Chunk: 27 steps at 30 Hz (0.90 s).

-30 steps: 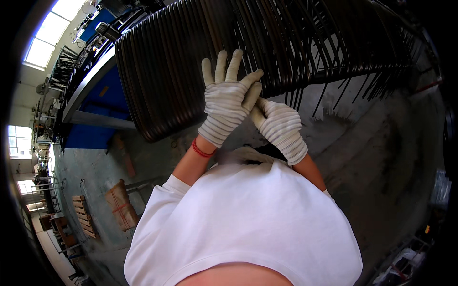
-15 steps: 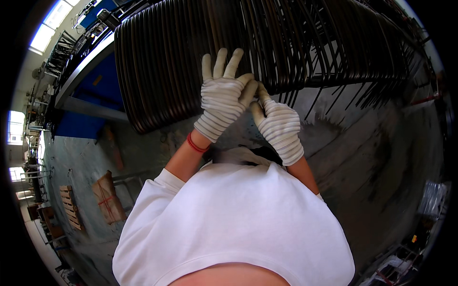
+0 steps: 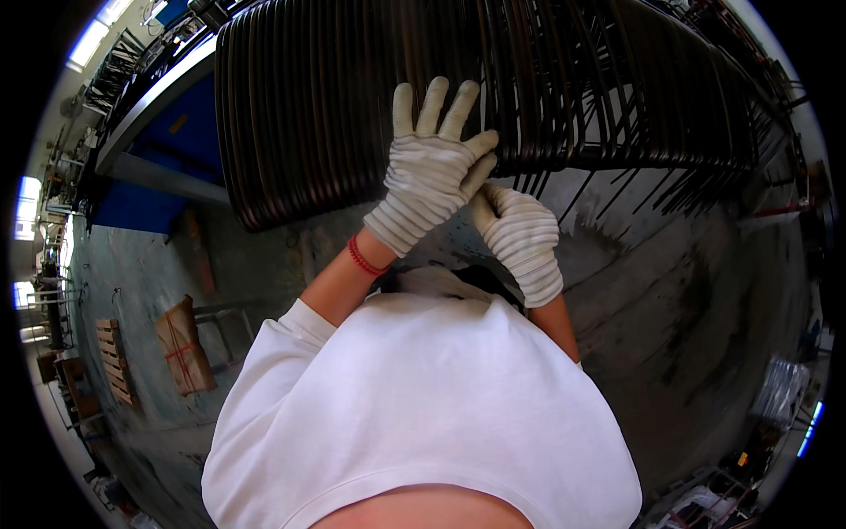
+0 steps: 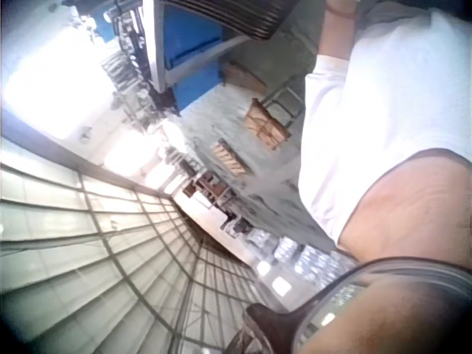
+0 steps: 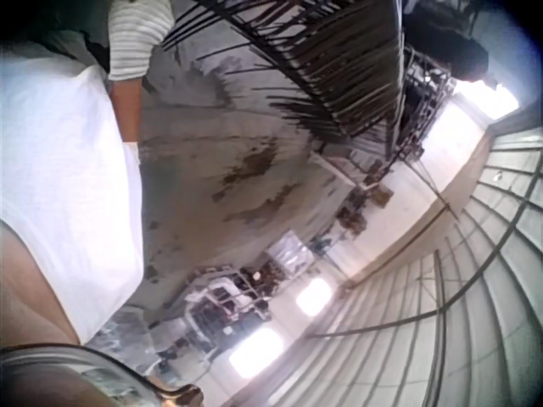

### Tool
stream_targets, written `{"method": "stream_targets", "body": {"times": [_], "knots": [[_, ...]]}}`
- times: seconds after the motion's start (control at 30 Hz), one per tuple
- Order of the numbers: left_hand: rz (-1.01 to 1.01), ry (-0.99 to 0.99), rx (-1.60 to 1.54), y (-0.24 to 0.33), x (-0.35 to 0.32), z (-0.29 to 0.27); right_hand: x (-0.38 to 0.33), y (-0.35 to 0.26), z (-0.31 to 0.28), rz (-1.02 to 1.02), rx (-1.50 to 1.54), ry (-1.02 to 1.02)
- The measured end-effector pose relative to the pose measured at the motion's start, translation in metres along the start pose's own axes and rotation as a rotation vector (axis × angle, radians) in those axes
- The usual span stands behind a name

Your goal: The person is stacking thin, dark metal frames in a workshop environment. They pick up individual frames and carefully place them on top of a growing pile, aligning them with the others. The task involves repetitive handling and stacking of the metal components.

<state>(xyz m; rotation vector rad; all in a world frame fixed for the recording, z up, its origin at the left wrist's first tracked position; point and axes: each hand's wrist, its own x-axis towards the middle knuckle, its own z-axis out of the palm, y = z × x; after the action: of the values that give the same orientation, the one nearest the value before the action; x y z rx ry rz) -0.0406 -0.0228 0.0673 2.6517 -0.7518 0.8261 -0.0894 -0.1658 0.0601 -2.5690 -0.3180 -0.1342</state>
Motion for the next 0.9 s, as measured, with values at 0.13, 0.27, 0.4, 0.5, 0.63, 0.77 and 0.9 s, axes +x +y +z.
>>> {"method": "stream_targets", "body": {"times": [0.13,0.27,0.4,0.5,0.63,0.77,0.9], "knots": [[-0.012,-0.090,0.067,0.002,0.002,0.002,-0.009,-0.012,-0.018,0.121,0.051,0.236],[0.000,-0.089,0.074,0.003,0.003,0.001,-0.011,-0.014,-0.023,0.073,-0.032,0.330],[-0.007,-0.082,0.036,0.005,0.004,0.001,-0.009,-0.005,-0.017,-0.008,-0.203,0.300],[-0.019,-0.019,-0.058,0.003,0.003,-0.009,-0.008,-0.008,-0.012,-0.034,-0.217,0.323],[-0.112,0.184,-0.311,-0.006,-0.004,0.001,-0.006,-0.008,-0.006,-0.137,-0.285,0.348],[-0.114,0.162,-0.280,-0.005,-0.003,-0.007,-0.006,-0.013,-0.004,-0.109,-0.293,0.312],[-0.090,0.123,-0.204,-0.004,-0.004,-0.004,-0.007,-0.011,0.000,-0.112,-0.374,0.295]]}}
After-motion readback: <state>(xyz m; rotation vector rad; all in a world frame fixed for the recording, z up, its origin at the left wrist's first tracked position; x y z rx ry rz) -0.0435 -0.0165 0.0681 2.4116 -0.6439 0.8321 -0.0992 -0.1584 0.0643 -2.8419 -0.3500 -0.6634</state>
